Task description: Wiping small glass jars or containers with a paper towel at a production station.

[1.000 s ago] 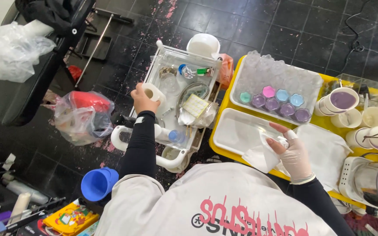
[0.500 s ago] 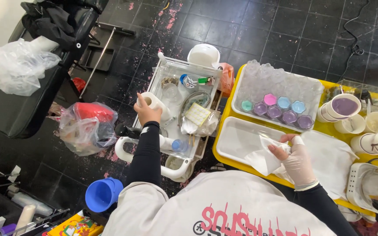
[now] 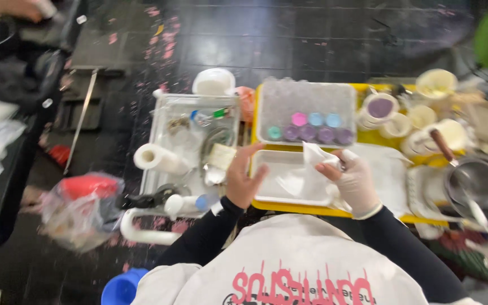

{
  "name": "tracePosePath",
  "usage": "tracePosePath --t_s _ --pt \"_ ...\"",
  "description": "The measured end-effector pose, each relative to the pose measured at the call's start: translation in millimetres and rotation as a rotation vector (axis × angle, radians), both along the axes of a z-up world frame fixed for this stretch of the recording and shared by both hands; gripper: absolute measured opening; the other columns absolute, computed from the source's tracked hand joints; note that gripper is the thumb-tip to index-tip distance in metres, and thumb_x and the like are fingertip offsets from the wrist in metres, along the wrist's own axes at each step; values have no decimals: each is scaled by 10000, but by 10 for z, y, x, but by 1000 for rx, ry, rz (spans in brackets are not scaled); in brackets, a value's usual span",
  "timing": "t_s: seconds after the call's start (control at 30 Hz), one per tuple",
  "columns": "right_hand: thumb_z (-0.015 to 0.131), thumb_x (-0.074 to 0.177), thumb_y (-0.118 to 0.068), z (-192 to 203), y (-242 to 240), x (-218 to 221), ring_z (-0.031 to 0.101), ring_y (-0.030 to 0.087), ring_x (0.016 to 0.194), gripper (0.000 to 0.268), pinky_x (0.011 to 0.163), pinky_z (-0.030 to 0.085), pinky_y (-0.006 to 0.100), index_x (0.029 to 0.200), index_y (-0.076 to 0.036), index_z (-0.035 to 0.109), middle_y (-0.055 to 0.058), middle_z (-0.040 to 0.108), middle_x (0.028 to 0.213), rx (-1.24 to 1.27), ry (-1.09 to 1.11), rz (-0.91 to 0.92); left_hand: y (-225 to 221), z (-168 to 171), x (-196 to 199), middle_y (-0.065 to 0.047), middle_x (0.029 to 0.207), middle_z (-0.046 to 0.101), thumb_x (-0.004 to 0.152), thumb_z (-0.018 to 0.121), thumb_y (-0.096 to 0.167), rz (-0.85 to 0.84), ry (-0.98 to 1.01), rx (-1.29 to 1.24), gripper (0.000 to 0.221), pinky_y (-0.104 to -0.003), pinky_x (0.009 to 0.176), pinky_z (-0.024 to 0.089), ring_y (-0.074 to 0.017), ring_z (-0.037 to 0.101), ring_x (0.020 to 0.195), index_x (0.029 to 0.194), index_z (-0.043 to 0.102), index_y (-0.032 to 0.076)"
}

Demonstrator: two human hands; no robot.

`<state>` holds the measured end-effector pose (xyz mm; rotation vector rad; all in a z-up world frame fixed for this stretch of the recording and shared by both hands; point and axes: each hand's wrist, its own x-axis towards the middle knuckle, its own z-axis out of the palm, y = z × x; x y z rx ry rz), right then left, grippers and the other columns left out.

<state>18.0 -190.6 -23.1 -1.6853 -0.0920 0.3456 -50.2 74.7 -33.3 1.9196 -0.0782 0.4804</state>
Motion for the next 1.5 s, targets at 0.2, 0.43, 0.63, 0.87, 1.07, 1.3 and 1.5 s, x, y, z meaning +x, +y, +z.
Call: tracePosePath --t_s 0.2,0.43,0.63,0.87,1.07,1.3,1.5 --pt "846 847 -154 186 -241 -210 550 66 754 423 637 451 243 1138 -5 577 12 642 857 95 47 -158 -779 140 168 -125 1146 716 886 810 273 -500 324 -27 480 -337 948 520 -219 680 1058 1251 641 10" --pt "872 689 -102 753 -804 -326 629 96 1017 696 871 519 240 1291 -57 526 7 668 1062 7 87 101 -763 336 483 -26 1066 742 1020 660 226 -617 451 -235 320 -257 804 554 -64 644 909 1281 660 42" --pt "731 696 -41 631 -1408 -369 684 143 991 816 921 504 257 1481 -73 512 96 779 1099 -135 310 261 -796 243 643 -5 1059 707 1060 627 190 -662 584 -482 258 -241 819 519 -63 629 933 1248 657 16" --pt "616 798 -754 567 -1280 -347 502 297 1409 1100 1182 410 483 1572 -46 287 138 447 1525 1107 315 -52 -1180 135 607 -59 1175 717 1036 607 162 -360 494 -999 294 -294 899 549 -118 678 1014 1298 609 28" --pt "731 796 -473 277 -1322 -275 537 276 1328 937 1101 431 464 1536 -40 352 125 530 1462 963 521 241 -1158 -212 622 -58 1199 709 1060 603 175 -144 381 -884 301 -279 910 533 -108 655 1023 1311 602 10" --pt "692 902 -115 341 -1578 -15 710 201 1018 422 883 576 374 1303 15 665 96 730 1168 401 609 3 -932 104 462 -32 1185 705 899 747 130 -306 628 -482 489 -276 899 534 -99 654 1024 1346 581 24" --pt "666 933 16 25 -2025 94 680 159 982 236 859 565 322 1146 -16 763 39 754 1067 273 379 134 -657 31 381 -76 1136 734 831 770 -8 -357 631 -420 390 -324 883 557 -148 688 1000 1211 689 28"
